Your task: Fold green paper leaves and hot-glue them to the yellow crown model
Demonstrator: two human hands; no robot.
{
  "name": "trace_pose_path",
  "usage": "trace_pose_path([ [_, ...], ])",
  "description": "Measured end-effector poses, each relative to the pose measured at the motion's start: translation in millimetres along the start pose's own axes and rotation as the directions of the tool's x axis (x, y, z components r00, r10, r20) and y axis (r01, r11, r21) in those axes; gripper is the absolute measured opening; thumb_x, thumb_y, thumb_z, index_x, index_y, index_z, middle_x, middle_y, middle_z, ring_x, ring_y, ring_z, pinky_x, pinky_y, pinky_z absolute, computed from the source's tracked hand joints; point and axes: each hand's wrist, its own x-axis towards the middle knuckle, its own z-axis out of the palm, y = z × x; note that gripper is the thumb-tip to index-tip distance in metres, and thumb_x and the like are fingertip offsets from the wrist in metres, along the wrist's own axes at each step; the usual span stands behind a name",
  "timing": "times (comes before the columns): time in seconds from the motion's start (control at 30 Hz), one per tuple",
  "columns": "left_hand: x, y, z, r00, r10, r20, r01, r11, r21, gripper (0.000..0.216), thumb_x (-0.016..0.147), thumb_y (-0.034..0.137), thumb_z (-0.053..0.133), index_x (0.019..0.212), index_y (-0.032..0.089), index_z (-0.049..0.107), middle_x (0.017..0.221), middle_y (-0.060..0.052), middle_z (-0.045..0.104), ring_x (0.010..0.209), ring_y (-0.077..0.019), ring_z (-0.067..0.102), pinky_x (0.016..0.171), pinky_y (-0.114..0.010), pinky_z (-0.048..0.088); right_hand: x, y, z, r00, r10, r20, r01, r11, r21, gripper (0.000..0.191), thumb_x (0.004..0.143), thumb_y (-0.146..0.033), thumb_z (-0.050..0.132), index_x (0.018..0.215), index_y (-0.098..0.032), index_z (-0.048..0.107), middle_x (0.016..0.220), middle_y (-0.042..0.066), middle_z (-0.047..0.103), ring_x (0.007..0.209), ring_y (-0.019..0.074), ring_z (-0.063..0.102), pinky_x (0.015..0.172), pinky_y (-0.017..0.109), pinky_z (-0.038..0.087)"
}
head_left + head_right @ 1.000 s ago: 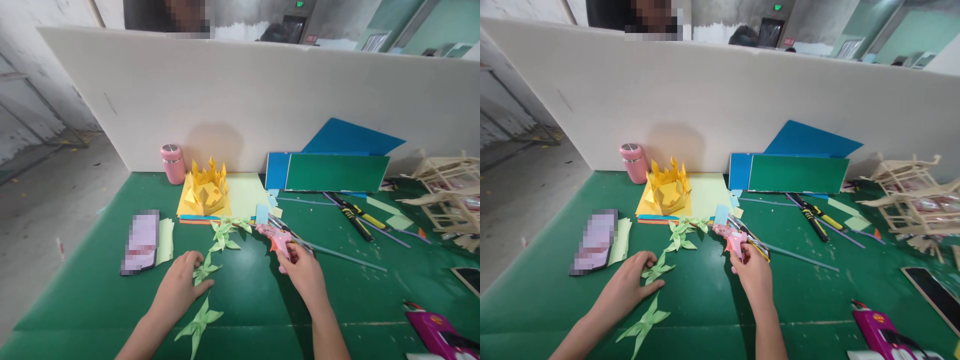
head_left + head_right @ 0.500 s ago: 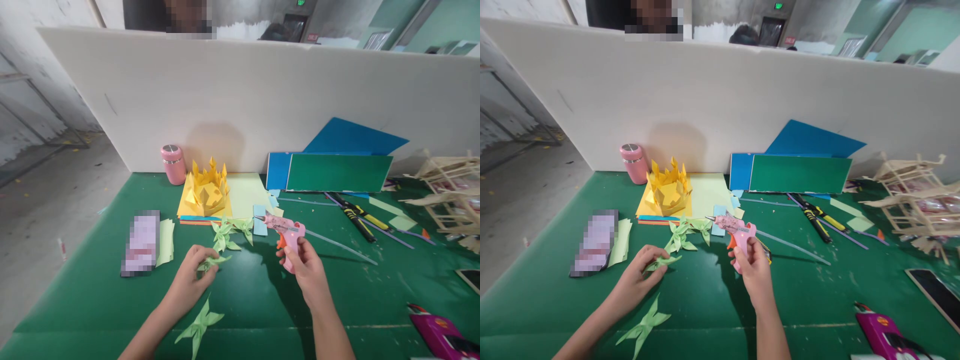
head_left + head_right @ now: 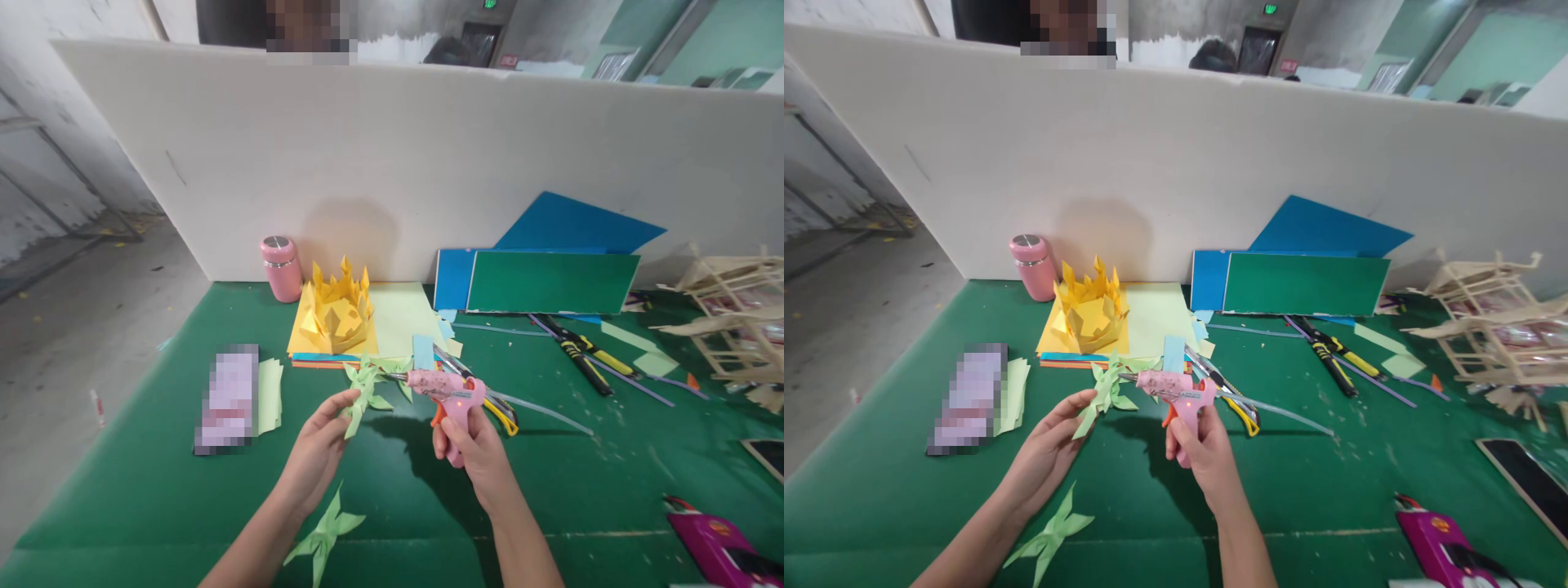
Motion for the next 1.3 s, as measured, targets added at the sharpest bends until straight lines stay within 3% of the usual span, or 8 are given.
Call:
trace_pose_path([
  [0.1, 0, -3, -2, 1.0, -0.003, 0.009, 0.002, 0.998, 0.071, 0.036, 0.06, 0.022, 0.076, 0.095, 0.018, 0.072, 0.087, -0.005, 0.071, 0.075, -0.0156, 0.062, 0.072, -0.025, 0.047, -1, 6, 2, 1.0, 0.026, -0.011, -0.026, 1.0, -0.006, 0.034, 0.07, -0.049, 0.067, 0.072, -0.018, 0.053, 0.048, -0.004, 0.055, 0.041, 0.0084, 0.047, 0.04, 0.019, 0.035],
  [0.23, 1, -5, -5, 0.993, 0.115, -0.041, -0.106, 0.978, 0.179, 0.033, 0.054, 0.028, 0.08, 0.085, 0.02, 0.074, 0.122, -0.007, 0.063, 0.107, -0.0236, 0.058, 0.086, -0.027, 0.046, -3, 9, 4, 0.999, 0.041, 0.008, -0.04, 0.997, -0.063, 0.039, 0.068, -0.054, 0.067, 0.07, -0.015, 0.06, 0.046, -0.003, 0.054, 0.04, 0.007, 0.042, 0.038, 0.018, 0.032],
  [0.33, 3, -6, -9, 0.98, 0.181, -0.077, -0.153, 0.947, 0.283, 0.034, 0.054, 0.033, 0.08, 0.084, 0.02, 0.072, 0.132, -0.01, 0.056, 0.12, -0.028, 0.051, 0.091, -0.03, 0.045, -4, 10, 4, 0.999, 0.043, -0.01, -0.044, 0.99, -0.136, 0.04, 0.067, -0.054, 0.067, 0.069, -0.015, 0.062, 0.045, -0.003, 0.053, 0.039, 0.0077, 0.041, 0.038, 0.019, 0.033],
  [0.57, 8, -10, -15, 0.96, 0.264, -0.09, -0.227, 0.928, 0.294, 0.034, 0.052, 0.035, 0.08, 0.079, 0.019, 0.065, 0.089, -0.005, 0.069, 0.095, -0.0223, 0.063, 0.084, -0.031, 0.048, -4, 16, 1, 0.999, -0.036, 0.031, 0.044, 0.941, -0.335, 0.032, 0.068, -0.047, 0.068, 0.066, -0.015, 0.066, 0.053, 0.001, 0.06, 0.047, 0.013, 0.051, 0.047, 0.024, 0.044],
  [0.73, 8, -9, -11, 0.975, 0.211, -0.073, -0.193, 0.96, 0.201, 0.043, 0.053, 0.036, 0.081, 0.089, 0.02, 0.064, 0.091, -0.003, 0.069, 0.09, -0.0198, 0.065, 0.086, -0.032, 0.048, -6, 12, 6, 0.991, -0.124, 0.046, 0.132, 0.904, -0.408, 0.03, 0.073, -0.044, 0.063, 0.082, -0.017, 0.072, 0.074, 0.003, 0.071, 0.067, 0.0204, 0.064, 0.066, 0.029, 0.053],
  [0.83, 6, -8, -9, 0.98, 0.189, -0.068, -0.175, 0.97, 0.17, 0.048, 0.053, 0.037, 0.081, 0.093, 0.019, 0.063, 0.09, -0.003, 0.07, 0.085, -0.0189, 0.066, 0.084, -0.033, 0.049, -6, 8, 7, 0.982, -0.121, 0.144, 0.173, 0.884, -0.435, 0.032, 0.076, -0.045, 0.061, 0.089, -0.018, 0.073, 0.084, 0.005, 0.074, 0.076, 0.0234, 0.067, 0.074, 0.032, 0.053],
  [1.17, 6, -10, -8, 0.971, 0.236, -0.035, -0.221, 0.947, 0.231, 0.041, 0.057, 0.039, 0.079, 0.089, 0.019, 0.062, 0.08, 0.0, 0.066, 0.072, -0.0143, 0.062, 0.066, -0.025, 0.049, -6, 14, 6, 0.972, -0.093, 0.214, 0.186, 0.862, -0.471, 0.038, 0.078, -0.052, 0.058, 0.09, -0.02, 0.074, 0.09, 0.009, 0.075, 0.084, 0.0275, 0.069, 0.08, 0.038, 0.054],
  [1.3, 6, -11, -11, 0.977, 0.212, -0.011, -0.202, 0.945, 0.256, 0.045, 0.057, 0.04, 0.079, 0.093, 0.018, 0.063, 0.088, -0.004, 0.069, 0.081, -0.018, 0.064, 0.07, -0.027, 0.051, -7, 12, 7, 0.973, -0.078, 0.219, 0.173, 0.871, -0.46, 0.039, 0.078, -0.053, 0.058, 0.092, -0.02, 0.074, 0.088, 0.008, 0.075, 0.083, 0.0276, 0.07, 0.078, 0.038, 0.054],
])
